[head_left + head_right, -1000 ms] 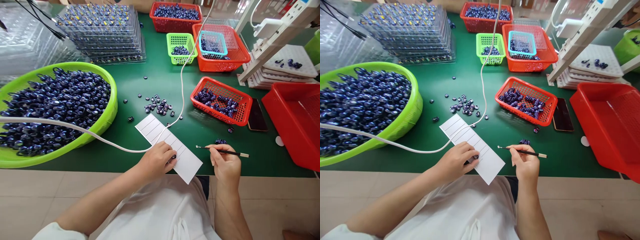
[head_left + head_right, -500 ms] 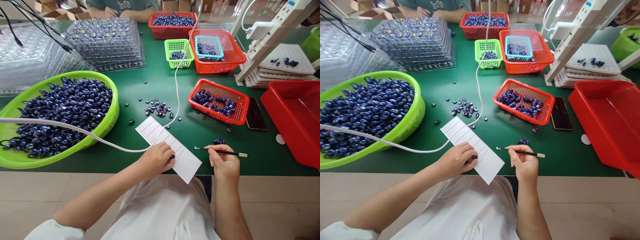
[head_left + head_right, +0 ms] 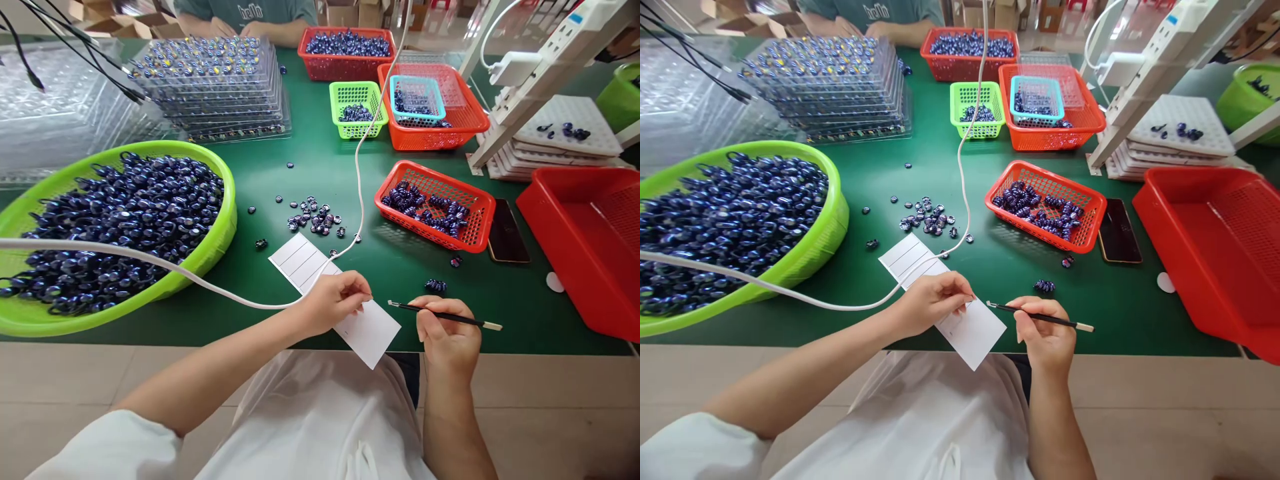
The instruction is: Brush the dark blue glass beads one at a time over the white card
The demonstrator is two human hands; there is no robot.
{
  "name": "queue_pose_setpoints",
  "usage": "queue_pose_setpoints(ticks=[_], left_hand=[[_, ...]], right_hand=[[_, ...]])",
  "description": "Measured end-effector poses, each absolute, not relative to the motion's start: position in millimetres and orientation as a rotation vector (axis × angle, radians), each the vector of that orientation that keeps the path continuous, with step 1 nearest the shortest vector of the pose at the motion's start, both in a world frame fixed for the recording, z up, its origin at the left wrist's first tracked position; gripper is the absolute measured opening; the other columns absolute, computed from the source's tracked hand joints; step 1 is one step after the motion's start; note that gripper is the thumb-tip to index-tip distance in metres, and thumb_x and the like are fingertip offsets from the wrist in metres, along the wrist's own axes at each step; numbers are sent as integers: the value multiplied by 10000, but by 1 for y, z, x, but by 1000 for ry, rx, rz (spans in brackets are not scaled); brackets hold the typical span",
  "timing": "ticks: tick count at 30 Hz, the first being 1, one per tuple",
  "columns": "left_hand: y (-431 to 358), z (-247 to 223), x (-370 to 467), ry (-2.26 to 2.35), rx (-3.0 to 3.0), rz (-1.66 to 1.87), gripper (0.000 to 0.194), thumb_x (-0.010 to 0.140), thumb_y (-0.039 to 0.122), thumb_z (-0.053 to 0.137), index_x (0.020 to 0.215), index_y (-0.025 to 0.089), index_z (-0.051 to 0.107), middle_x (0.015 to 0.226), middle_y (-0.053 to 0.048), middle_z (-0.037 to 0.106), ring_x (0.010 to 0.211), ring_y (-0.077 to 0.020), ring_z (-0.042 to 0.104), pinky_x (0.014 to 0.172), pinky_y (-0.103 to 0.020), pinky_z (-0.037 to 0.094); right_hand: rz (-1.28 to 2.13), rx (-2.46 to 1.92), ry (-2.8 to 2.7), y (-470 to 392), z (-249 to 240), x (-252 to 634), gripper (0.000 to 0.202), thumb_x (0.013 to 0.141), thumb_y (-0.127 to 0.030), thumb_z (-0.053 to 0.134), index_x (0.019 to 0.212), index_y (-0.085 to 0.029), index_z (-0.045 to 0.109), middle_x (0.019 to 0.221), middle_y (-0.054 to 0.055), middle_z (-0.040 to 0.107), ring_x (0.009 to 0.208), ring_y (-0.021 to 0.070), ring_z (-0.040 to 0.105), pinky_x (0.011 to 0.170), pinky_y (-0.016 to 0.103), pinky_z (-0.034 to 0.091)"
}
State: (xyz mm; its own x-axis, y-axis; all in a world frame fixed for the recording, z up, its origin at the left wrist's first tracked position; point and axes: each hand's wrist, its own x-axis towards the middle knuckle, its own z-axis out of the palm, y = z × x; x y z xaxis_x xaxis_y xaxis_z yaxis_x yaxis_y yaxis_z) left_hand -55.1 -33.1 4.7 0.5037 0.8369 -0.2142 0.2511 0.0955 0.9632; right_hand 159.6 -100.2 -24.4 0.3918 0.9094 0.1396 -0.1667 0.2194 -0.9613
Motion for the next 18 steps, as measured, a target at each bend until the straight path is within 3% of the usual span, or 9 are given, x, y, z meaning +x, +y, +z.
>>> queue_pose_setpoints(ticks=[8, 13, 18], left_hand=[[-14, 1, -27, 874, 948, 504, 185, 700, 159, 807, 853, 127, 709, 765, -12, 731, 689, -103, 678, 705, -229, 540], [-18, -5, -26, 830, 920, 615, 277, 706, 208, 840, 915, 136, 672, 792, -11, 727, 683, -107, 676, 669, -235, 548], [-15, -2, -28, 852, 916, 606, 180, 730, 186, 808, 823, 123, 667, 721, -8, 714, 654, -98, 664, 654, -215, 534]], right_hand=[[832, -1134, -800, -99, -28, 159, 149, 796, -132, 759, 844, -214, 643, 865, 32, 774, 447, 76, 562, 365, 205, 402], [833, -1167, -806, -97, -27, 158, 137, 803, -149, 756, 849, -217, 646, 879, 33, 774, 450, 76, 556, 371, 211, 401], [816, -1174, -818, -98, -27, 156, 141, 795, -135, 759, 842, -213, 651, 871, 35, 774, 479, 88, 584, 377, 210, 396]])
